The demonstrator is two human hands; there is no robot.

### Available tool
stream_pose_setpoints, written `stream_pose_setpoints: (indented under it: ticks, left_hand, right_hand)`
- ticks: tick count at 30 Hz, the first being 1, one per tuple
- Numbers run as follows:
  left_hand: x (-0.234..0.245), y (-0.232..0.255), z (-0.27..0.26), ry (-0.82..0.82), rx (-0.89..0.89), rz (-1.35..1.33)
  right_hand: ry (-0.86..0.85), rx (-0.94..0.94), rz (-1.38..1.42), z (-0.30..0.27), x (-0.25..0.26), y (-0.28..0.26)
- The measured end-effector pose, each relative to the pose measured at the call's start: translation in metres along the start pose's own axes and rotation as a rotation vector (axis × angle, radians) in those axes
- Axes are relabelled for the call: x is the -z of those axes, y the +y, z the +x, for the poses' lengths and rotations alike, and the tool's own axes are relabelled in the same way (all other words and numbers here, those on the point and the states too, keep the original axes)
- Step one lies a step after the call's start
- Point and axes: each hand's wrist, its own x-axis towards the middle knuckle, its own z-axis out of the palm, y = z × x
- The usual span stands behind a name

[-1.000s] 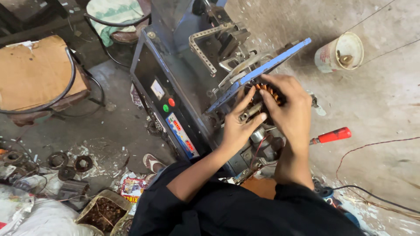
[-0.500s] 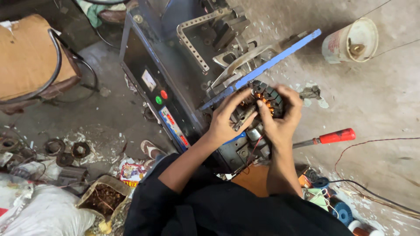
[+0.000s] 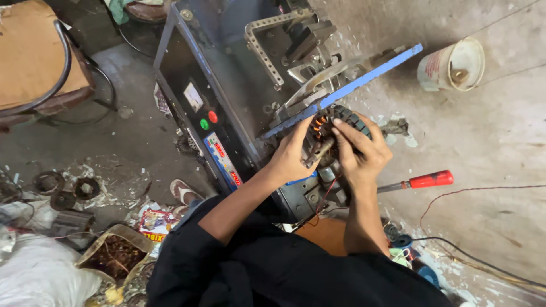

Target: The person operates a motor winding machine, placing a stator core into the fixture and winding copper wire around it. They repeatedly adjust the stator and press a control button to operate the machine.

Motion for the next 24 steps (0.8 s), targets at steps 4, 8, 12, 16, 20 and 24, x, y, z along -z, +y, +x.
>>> stream_pose_setpoints:
  ticks: [4,8,12,16,20,24]
  left_hand:
    - [-0.014,-0.015,0.007,0.050,0.282,-0.441]
    - [-0.026,-0.025,0.030,0.080,0.593,-1.373]
    - [-0.028,-0.024,0.045,-0.022,0.609,-1.415]
    - [-0.029,-0.021,0.050,-0.018,0.636,-1.419]
    - [-0.031,-0.022,0.052,-0.029,0.643,-1.443]
    - [-0.033,-0.023,0.050,-0.016,0.639,-1.453]
  right_hand:
    - [-0.025,-0.073,0.008,0.007,0.016,0.001]
    - [-0.055,-0.204,0.156,0.022,0.033,0.002]
    - [-0.128,-0.258,0.177,0.036,0.039,-0.004]
    - [-0.158,-0.203,0.100,0.043,0.035,-0.011]
    - [-0.180,-0.168,0.079,0.047,0.034,-0.019]
    - [-0.213,-0.188,-0.002,0.050,0.036,-0.029]
